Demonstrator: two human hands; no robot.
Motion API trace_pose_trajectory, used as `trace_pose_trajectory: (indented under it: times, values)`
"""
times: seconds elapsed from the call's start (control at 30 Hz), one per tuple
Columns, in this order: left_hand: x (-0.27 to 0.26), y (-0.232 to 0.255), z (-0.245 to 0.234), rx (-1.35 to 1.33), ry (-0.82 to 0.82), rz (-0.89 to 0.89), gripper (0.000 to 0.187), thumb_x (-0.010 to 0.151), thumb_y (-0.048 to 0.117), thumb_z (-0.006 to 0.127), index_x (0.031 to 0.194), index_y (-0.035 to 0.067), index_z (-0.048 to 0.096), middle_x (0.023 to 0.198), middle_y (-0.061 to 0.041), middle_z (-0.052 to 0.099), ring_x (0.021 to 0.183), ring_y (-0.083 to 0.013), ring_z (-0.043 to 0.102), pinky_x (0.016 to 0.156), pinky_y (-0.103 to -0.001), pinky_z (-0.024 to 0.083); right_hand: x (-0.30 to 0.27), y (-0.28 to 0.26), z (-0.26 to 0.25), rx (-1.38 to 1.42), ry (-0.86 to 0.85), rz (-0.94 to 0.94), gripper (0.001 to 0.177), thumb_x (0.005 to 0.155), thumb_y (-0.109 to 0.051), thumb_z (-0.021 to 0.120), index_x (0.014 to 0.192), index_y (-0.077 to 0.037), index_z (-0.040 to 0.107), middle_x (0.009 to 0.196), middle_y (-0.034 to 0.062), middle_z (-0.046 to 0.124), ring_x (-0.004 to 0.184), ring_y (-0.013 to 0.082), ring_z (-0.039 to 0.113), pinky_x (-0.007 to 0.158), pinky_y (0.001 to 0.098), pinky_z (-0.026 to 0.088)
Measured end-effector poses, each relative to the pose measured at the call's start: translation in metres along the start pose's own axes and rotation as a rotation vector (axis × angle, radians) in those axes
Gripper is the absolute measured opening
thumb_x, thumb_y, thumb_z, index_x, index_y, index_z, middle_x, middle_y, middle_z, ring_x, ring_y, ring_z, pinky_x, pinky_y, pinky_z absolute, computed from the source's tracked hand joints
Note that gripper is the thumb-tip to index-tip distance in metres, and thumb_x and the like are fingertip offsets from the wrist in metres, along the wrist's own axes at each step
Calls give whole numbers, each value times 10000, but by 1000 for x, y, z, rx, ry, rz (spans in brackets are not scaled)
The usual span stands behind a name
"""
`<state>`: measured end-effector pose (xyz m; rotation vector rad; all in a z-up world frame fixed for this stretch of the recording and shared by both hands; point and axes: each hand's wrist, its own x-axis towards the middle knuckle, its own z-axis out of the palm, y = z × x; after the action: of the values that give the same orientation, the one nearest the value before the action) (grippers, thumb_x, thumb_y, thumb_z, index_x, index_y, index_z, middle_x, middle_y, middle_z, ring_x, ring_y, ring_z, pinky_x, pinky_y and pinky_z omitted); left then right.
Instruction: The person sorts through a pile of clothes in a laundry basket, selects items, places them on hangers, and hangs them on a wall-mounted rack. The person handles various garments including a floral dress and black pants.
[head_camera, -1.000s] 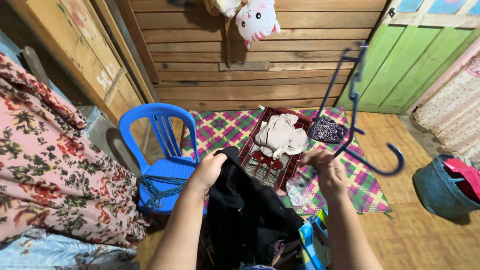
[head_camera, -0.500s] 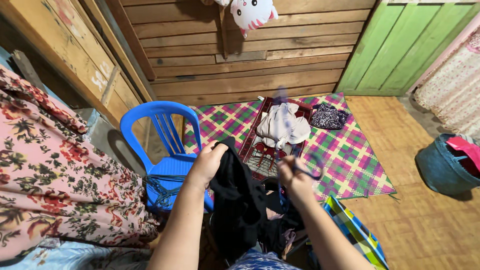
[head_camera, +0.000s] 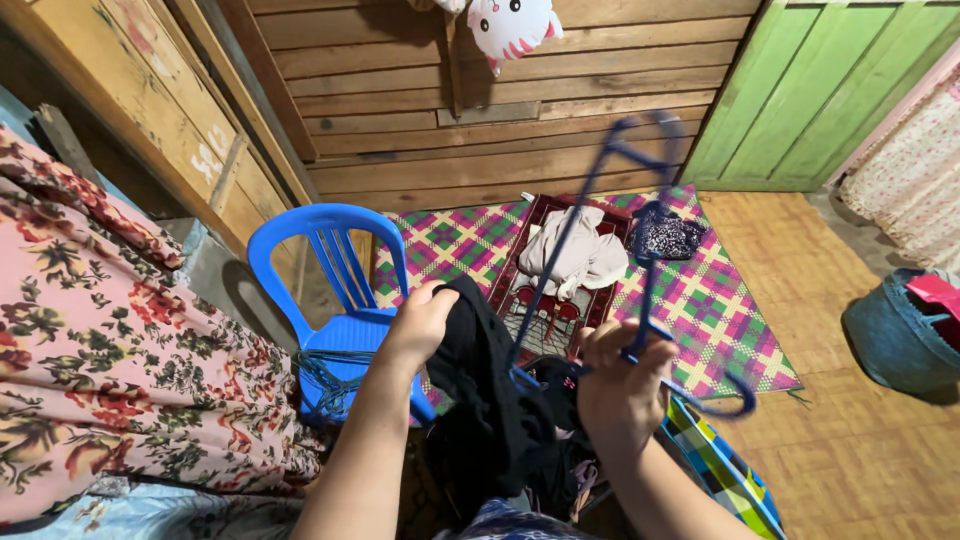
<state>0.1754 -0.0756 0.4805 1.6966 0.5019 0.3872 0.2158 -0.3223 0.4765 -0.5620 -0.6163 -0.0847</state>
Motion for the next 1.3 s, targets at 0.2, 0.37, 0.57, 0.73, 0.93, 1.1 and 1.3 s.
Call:
trace_pose_trajectory:
  times: [0.2, 0.37, 0.57, 0.73, 0.93, 1.1, 1.3]
  values:
    - [-5, 28, 14, -69, -31, 0, 279, 938, 217, 567, 1072, 6, 691, 956, -89, 728, 870, -160, 647, 800, -311, 520, -26, 24, 18, 10, -100, -115, 327, 1116, -368, 544, 1112, -41, 541, 852, 59, 487, 791, 209, 456, 769, 417, 418]
    - [-15, 67, -1, 619, 130, 805, 212, 1017, 174, 578, 1025, 4, 704, 976, -176, 699, 925, -282, 662, 808, -352, 522, -47, 74, -12, -206, -296, -177, 224, 1110, -252, 527, 1132, -29, 527, 880, 83, 547, 771, 198, 508, 726, 387, 463]
    - [-34, 125, -31, 234, 248, 548, 252, 963, 219, 617, 1068, -2, 681, 932, -185, 754, 905, -284, 747, 821, -350, 551, -56, 84, -65, -973, -508, 471, 145, 961, -141, 603, 1087, -69, 603, 682, 75, 545, 622, 246, 517, 581, 390, 449]
    - [-45, 122, -49, 459, 366, 287, 280, 942, 207, 645, 1104, -12, 710, 917, -188, 738, 884, -270, 716, 795, -354, 528, -28, 58, -70, -1331, -778, 534, 204, 1002, -242, 674, 917, -66, 616, 723, 123, 607, 674, 327, 591, 600, 441, 440]
    - [-53, 80, -5, -53, 64, 320, 358, 983, 175, 648, 1252, -61, 646, 874, -14, 645, 790, -87, 561, 690, -279, 464, -13, 42, -56, -1046, -698, 301, 160, 979, -193, 646, 997, -36, 618, 820, 171, 607, 728, 353, 599, 662, 434, 503]
    - [-60, 80, 25, -257, 22, 346, 333, 1036, 184, 606, 1283, -39, 618, 869, 8, 597, 779, -60, 513, 703, -245, 456, -33, 56, -81, -926, -890, 578, 133, 973, -77, 573, 1054, 1, 644, 885, 183, 661, 830, 334, 607, 780, 389, 523]
    - [-41, 89, 10, 308, -310, 592, 395, 1011, 274, 640, 1283, -7, 586, 1126, -130, 719, 1014, -200, 688, 883, -327, 532, -34, 46, -124, -751, -883, 662, 217, 957, -95, 577, 1110, -18, 711, 1017, 71, 718, 936, 155, 637, 832, 314, 534]
